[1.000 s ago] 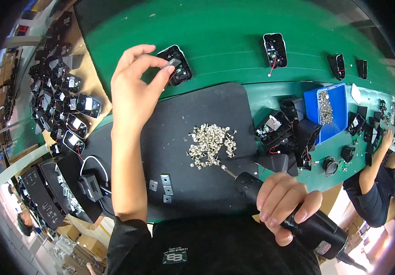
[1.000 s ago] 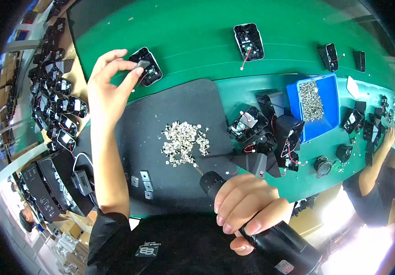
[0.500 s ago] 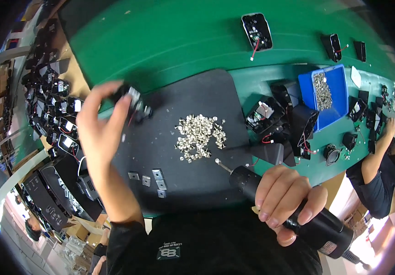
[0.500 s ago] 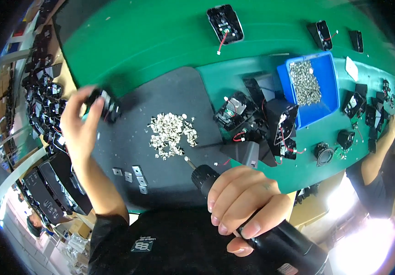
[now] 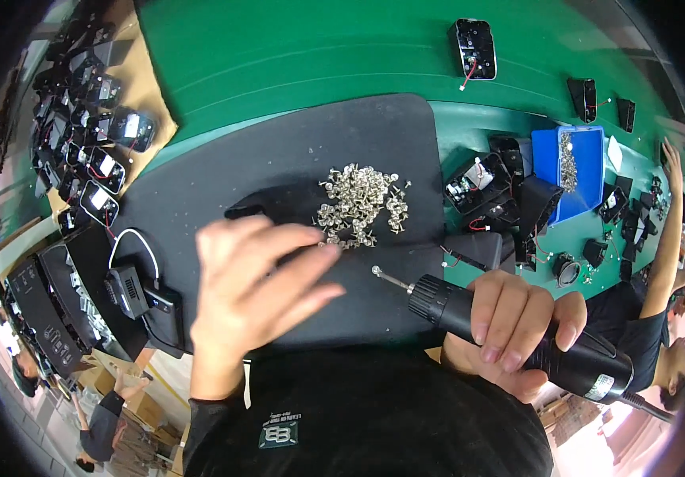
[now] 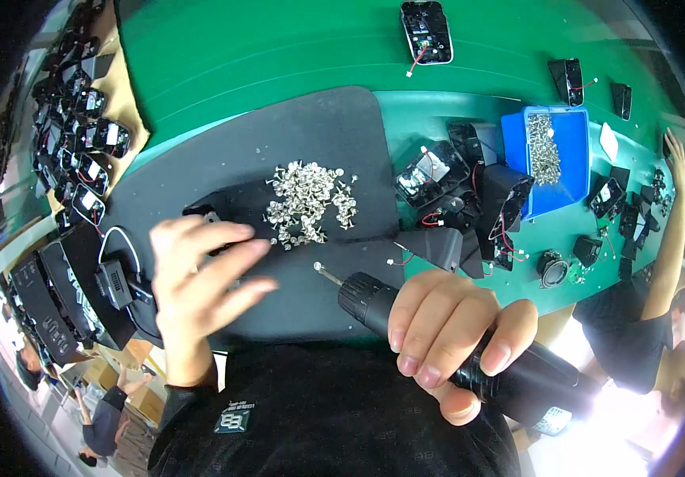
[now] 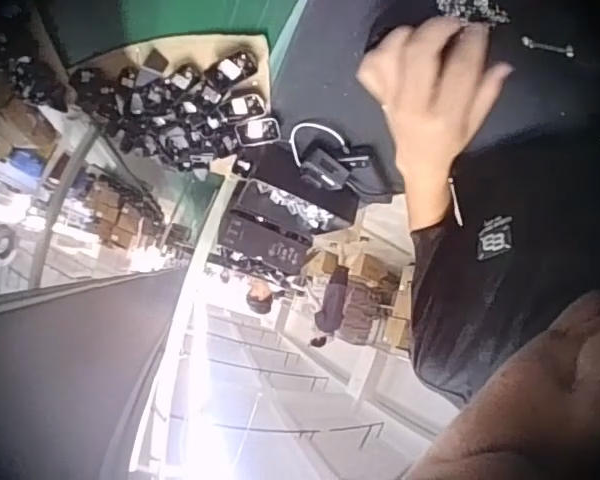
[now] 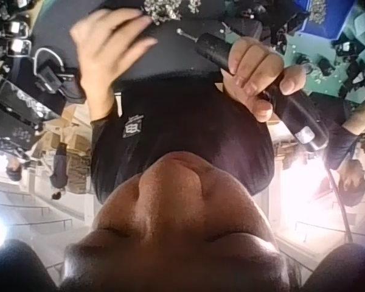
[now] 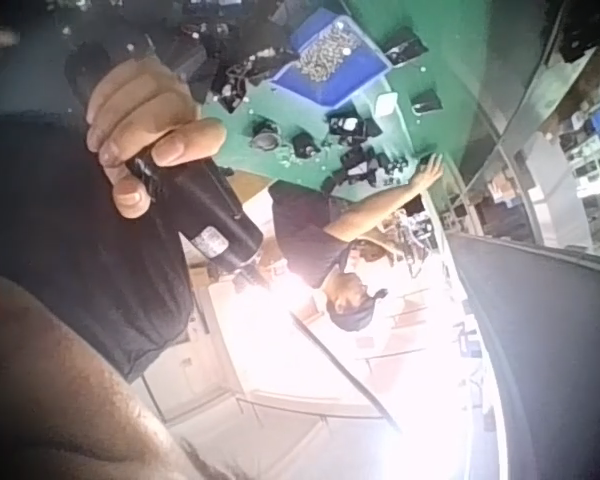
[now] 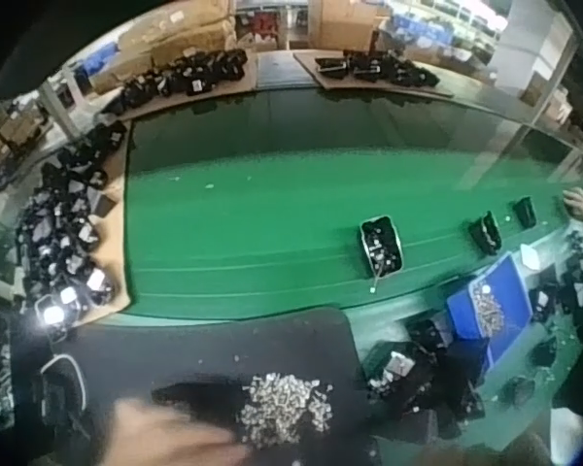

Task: The person assembles electronic components by attaching a metal plate to a plastic housing with screws, using an electric screwdriver.

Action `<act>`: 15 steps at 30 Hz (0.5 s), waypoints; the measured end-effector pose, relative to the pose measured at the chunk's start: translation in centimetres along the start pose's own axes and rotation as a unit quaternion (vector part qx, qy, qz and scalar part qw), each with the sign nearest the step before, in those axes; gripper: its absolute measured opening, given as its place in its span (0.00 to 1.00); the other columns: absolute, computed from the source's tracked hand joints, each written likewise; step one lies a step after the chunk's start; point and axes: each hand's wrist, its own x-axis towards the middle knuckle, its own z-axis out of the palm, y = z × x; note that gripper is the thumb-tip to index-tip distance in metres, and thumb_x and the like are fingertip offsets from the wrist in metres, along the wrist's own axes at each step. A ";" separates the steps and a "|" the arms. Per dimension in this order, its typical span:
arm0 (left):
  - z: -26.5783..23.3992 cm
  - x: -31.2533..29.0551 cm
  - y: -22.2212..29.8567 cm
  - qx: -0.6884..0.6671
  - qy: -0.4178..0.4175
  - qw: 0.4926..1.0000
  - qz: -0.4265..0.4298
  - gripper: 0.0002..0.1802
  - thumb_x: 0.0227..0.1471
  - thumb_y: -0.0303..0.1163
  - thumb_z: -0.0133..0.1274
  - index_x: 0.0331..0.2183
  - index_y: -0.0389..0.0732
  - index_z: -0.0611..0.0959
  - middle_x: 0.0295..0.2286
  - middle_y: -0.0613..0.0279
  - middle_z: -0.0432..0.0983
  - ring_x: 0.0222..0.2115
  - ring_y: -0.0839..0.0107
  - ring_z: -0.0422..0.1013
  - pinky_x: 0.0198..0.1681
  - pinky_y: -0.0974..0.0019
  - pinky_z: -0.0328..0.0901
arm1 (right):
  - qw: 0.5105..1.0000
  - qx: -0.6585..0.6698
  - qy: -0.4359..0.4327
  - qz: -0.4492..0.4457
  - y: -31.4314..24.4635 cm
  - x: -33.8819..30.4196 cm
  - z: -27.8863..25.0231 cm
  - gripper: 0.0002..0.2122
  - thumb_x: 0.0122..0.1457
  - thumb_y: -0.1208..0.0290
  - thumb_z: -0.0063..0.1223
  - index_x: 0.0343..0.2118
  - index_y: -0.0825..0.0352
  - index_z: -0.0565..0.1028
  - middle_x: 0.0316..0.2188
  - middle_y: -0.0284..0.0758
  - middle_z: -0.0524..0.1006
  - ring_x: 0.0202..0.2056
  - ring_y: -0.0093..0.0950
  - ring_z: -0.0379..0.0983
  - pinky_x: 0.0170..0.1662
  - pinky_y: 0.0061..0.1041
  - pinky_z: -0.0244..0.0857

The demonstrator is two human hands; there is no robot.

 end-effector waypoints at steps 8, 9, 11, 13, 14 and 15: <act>4.2 1.3 2.1 -0.079 -0.036 0.996 0.028 0.16 0.32 0.37 0.66 0.30 0.47 0.85 0.39 0.71 0.75 0.40 0.68 0.65 0.42 0.61 0.57 | 1.000 0.013 -0.015 -0.003 -0.4 0.1 -0.1 0.19 0.55 0.65 0.61 0.43 0.59 0.61 0.26 0.31 0.76 0.25 0.24 0.74 0.28 0.22 0.69; 4.4 1.3 2.0 -0.091 -0.031 0.995 0.025 0.14 0.32 0.34 0.66 0.29 0.45 0.84 0.39 0.71 0.74 0.41 0.69 0.66 0.42 0.61 0.56 | 1.000 0.015 -0.017 -0.008 -0.3 0.2 -0.1 0.19 0.55 0.65 0.61 0.43 0.59 0.61 0.26 0.31 0.76 0.25 0.24 0.74 0.28 0.22 0.69; 4.6 1.2 1.9 -0.095 -0.028 0.995 0.020 0.13 0.33 0.32 0.65 0.28 0.45 0.83 0.38 0.71 0.75 0.39 0.68 0.67 0.42 0.62 0.56 | 1.000 0.015 -0.014 -0.015 -0.3 0.3 -0.1 0.19 0.55 0.65 0.61 0.43 0.59 0.61 0.26 0.31 0.76 0.25 0.24 0.74 0.29 0.22 0.69; 4.9 1.2 1.7 -0.104 -0.012 0.994 0.009 0.13 0.33 0.32 0.65 0.27 0.45 0.83 0.37 0.71 0.75 0.38 0.68 0.67 0.41 0.62 0.56 | 1.000 0.012 -0.009 -0.021 -0.4 0.3 -0.2 0.19 0.55 0.65 0.61 0.43 0.59 0.61 0.26 0.31 0.76 0.25 0.24 0.74 0.29 0.22 0.69; 5.0 1.3 1.7 -0.105 -0.014 0.994 0.011 0.13 0.33 0.32 0.65 0.27 0.45 0.83 0.37 0.71 0.75 0.38 0.68 0.67 0.41 0.62 0.56 | 1.000 0.010 -0.012 -0.020 -0.5 0.3 -0.3 0.19 0.55 0.65 0.61 0.42 0.59 0.61 0.26 0.31 0.76 0.25 0.24 0.74 0.29 0.22 0.69; 5.0 1.4 1.8 -0.106 -0.011 0.994 0.010 0.13 0.32 0.31 0.65 0.27 0.45 0.83 0.37 0.71 0.75 0.38 0.68 0.67 0.41 0.62 0.56 | 1.000 0.009 -0.016 -0.019 -0.5 0.4 -0.3 0.19 0.55 0.65 0.61 0.42 0.59 0.61 0.26 0.31 0.76 0.25 0.24 0.74 0.29 0.22 0.69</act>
